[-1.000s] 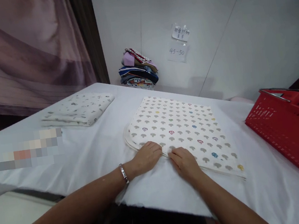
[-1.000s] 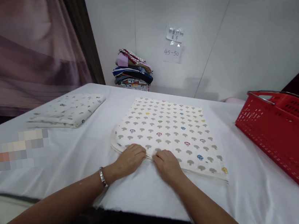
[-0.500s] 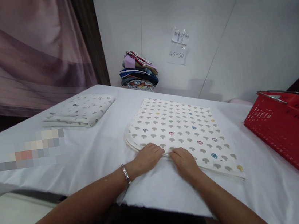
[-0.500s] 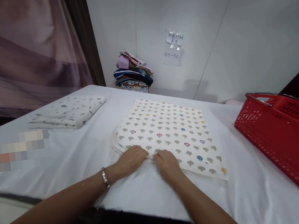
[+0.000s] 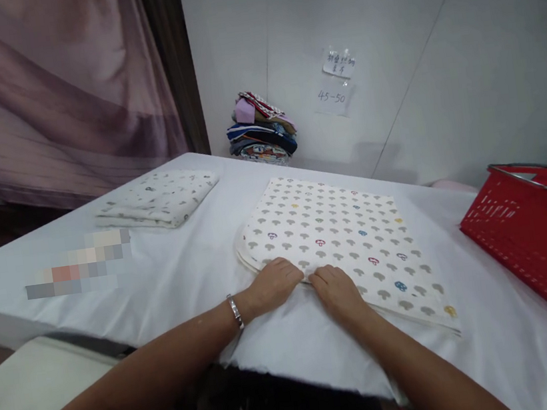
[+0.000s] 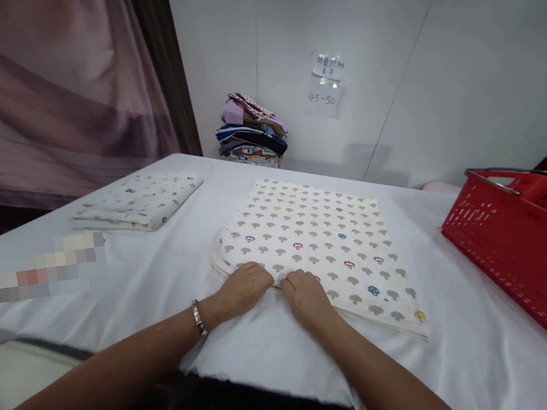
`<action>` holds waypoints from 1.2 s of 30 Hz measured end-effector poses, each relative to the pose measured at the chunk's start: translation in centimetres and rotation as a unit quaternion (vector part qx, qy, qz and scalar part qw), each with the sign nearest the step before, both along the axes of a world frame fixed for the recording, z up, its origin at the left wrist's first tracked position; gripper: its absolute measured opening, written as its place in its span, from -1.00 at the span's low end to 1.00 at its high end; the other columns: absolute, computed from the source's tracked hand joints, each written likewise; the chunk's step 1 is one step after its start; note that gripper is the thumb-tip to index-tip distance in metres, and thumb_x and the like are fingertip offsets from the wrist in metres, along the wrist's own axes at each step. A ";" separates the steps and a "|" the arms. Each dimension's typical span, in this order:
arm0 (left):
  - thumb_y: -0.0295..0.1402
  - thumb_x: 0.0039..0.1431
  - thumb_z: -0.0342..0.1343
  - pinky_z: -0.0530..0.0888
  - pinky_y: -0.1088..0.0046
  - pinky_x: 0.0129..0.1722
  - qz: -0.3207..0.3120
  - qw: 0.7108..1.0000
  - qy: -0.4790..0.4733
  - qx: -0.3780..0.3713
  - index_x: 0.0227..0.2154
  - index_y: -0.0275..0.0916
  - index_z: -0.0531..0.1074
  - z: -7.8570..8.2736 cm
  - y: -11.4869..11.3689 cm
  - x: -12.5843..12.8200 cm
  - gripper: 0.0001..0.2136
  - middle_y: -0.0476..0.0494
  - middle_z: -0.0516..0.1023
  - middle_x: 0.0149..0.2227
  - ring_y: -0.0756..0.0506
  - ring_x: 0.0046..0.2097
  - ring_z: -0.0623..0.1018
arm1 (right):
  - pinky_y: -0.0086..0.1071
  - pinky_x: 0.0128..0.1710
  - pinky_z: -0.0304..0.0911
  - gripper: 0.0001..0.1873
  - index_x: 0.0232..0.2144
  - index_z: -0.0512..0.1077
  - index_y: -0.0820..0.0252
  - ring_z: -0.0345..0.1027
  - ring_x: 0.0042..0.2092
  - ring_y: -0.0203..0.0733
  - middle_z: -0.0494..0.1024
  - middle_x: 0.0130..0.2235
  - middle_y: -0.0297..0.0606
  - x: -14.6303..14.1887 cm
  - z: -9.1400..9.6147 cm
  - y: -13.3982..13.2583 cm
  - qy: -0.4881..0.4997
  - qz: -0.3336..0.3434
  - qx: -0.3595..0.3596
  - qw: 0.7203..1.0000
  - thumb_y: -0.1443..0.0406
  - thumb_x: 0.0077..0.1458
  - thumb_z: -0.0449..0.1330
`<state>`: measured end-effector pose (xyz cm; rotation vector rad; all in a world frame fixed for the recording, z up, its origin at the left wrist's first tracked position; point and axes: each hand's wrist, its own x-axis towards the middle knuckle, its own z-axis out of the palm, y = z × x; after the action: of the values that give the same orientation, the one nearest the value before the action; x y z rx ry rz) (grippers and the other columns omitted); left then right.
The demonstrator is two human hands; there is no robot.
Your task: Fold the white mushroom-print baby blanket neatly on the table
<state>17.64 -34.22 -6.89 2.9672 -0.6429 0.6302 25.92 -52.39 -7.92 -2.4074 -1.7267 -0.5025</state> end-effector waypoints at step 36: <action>-0.44 0.20 -0.10 0.28 0.36 -0.18 0.024 0.997 0.023 -0.076 -0.22 -0.23 0.33 0.0 0.5 -0.2 -0.85 -0.06 0.46 -0.28 -0.04 -0.22 0.38 | -0.35 -0.29 0.08 -0.75 -0.26 0.39 0.24 0.18 -0.29 -0.17 0.40 -0.32 -0.20 -0.2 -0.5 0.1 0.037 -0.010 0.056 0.998 0.49 0.07 -0.04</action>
<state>17.44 -33.73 -6.87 2.8551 -0.4967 0.5834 25.74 -52.30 -8.37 -2.3376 -1.6009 -0.4922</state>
